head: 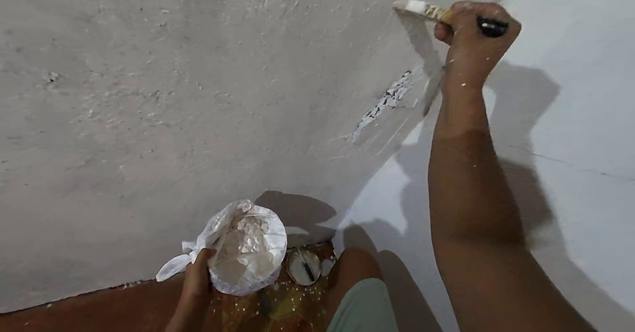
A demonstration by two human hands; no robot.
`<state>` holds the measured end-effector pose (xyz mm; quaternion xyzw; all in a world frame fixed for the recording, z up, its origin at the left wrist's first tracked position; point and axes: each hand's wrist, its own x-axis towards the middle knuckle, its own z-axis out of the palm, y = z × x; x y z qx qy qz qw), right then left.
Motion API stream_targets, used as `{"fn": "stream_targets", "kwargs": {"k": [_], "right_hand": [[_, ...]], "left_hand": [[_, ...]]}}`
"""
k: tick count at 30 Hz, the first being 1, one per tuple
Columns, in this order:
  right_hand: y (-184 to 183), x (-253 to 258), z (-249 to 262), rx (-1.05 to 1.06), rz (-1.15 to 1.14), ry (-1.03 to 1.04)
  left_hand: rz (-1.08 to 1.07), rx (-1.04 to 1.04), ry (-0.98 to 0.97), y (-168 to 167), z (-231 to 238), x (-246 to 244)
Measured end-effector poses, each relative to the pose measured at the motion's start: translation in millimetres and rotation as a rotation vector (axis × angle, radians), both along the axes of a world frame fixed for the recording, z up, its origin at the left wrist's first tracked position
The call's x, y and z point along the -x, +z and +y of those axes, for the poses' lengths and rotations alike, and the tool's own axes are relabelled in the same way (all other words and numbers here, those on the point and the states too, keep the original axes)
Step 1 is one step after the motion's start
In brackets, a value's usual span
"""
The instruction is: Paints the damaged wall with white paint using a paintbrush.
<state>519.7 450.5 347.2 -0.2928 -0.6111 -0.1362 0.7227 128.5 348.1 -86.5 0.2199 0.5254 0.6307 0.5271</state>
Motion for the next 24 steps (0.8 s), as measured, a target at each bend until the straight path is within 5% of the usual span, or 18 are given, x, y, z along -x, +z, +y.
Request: {"fn": "stream_targets", "kwargs": {"k": [8, 13, 17, 24], "right_hand": [[-158, -7, 6, 0.171, -0.078, -0.105], [-105, -36, -4, -0.072, 0.019, -0.039], [-69, -38, 10, 0.009, 0.327, 0.132], [-149, -8, 4, 0.244, 0.289, 0.173]], "left_hand": [[-0.017, -0.013, -0.010, 0, -2, 1], [-0.006, -0.007, -0.010, 0, -3, -2], [-0.004, -0.002, -0.010, -4, 0, -5], [-0.010, 0.014, -0.012, -2, 1, -7]]}}
